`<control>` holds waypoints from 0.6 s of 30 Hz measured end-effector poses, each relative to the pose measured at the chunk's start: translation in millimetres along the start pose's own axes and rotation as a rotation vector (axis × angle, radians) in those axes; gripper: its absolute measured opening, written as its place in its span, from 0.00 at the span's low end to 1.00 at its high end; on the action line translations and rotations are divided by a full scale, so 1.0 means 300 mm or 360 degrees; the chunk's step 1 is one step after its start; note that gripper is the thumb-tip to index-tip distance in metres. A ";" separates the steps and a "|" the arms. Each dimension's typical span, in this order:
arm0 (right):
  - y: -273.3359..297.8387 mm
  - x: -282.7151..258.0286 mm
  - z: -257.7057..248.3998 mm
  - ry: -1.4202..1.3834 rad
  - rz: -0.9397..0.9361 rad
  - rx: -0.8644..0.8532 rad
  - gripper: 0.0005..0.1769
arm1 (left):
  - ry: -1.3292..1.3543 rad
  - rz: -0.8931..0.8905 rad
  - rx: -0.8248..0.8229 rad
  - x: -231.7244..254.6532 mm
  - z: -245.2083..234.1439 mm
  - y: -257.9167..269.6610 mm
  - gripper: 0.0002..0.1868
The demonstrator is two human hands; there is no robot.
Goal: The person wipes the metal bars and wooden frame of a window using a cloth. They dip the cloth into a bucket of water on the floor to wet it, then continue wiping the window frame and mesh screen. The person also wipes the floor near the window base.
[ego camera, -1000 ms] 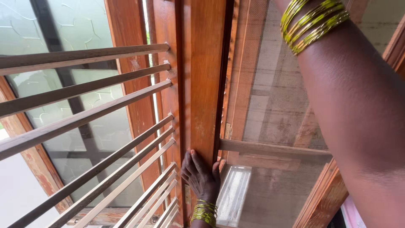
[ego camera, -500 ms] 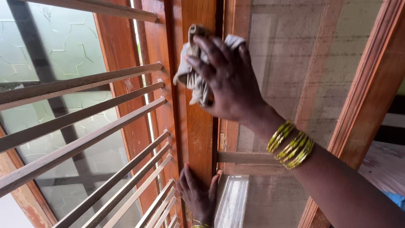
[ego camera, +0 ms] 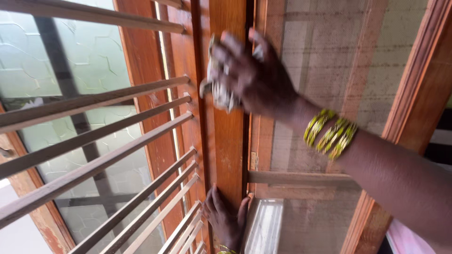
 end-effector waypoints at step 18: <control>-0.034 0.121 0.019 -0.0195 0.0317 -0.0175 0.44 | 0.0046 -0.0094 0.0058 -0.014 0.018 0.012 0.53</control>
Point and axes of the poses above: each hand's wrist, its own y-axis away from the middle knuckle, its own z-axis out of the palm, x = y × z, the point moved 9 cm from there along -y, towards the middle knuckle, and after that the axes turned 1 degree about -y, right-handed, at the moved point
